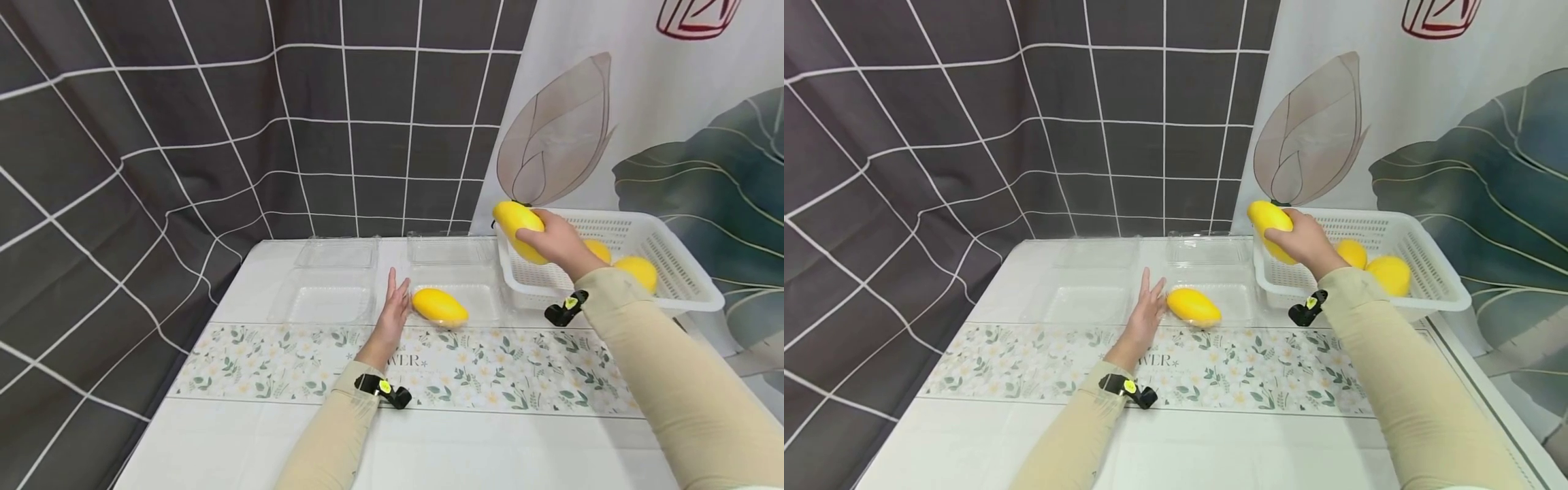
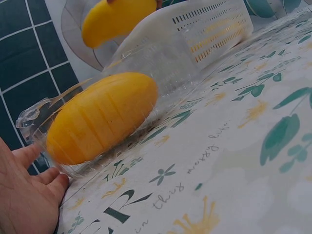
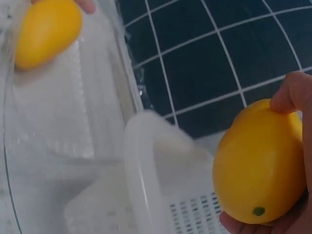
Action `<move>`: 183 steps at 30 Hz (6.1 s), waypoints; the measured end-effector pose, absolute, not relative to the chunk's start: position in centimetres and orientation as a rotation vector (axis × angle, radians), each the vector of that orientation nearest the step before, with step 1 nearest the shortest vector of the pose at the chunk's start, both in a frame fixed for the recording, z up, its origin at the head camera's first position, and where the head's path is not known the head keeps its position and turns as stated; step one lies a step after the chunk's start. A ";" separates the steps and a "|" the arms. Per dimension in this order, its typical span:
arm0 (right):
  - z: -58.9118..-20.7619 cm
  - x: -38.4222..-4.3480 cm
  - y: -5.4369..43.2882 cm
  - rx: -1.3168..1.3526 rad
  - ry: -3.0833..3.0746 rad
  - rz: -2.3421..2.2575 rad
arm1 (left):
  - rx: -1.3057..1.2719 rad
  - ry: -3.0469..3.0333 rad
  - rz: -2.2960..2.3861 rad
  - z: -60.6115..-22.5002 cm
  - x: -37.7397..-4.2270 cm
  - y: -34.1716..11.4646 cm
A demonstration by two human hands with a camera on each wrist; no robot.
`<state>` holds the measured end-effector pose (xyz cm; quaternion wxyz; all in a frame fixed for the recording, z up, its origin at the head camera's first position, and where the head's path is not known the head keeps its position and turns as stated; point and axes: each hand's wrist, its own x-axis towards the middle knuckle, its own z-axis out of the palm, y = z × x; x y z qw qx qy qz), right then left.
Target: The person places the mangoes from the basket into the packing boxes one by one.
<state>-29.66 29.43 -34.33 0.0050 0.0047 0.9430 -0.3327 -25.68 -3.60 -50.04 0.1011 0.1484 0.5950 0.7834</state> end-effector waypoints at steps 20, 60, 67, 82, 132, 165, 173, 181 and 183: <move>-35.2 -28.8 22.4 -0.065 2.850 -1.093 | 0.386 1.902 2.222 -49.9 -25.5 -3.6; -42.1 -27.7 18.7 -0.088 2.876 -0.924 | 0.330 1.930 2.239 -49.7 -25.3 -3.6; -43.5 -27.5 18.6 -0.110 2.927 -0.852 | 0.302 1.955 2.219 -49.7 -25.4 -3.6; -44.8 -28.4 18.3 -0.126 3.078 -0.711 | 0.256 2.145 2.022 -49.6 -24.8 -4.0; -44.5 -29.8 19.6 0.362 2.320 -1.769 | 0.298 1.975 2.223 -50.0 -28.9 -6.6; -47.7 -31.7 20.9 -0.089 1.916 -2.431 | 0.375 1.714 2.555 -48.9 -29.9 -6.3; -47.0 -31.1 21.0 -0.186 2.089 -2.287 | 0.342 1.698 2.615 -47.0 -30.0 -6.2; -45.3 -30.2 20.7 0.026 2.416 -1.857 | 0.187 1.800 2.541 -44.8 -30.1 -6.0; -44.5 -30.0 20.4 0.041 2.406 -1.846 | 0.148 1.830 2.514 -44.3 -30.3 -6.0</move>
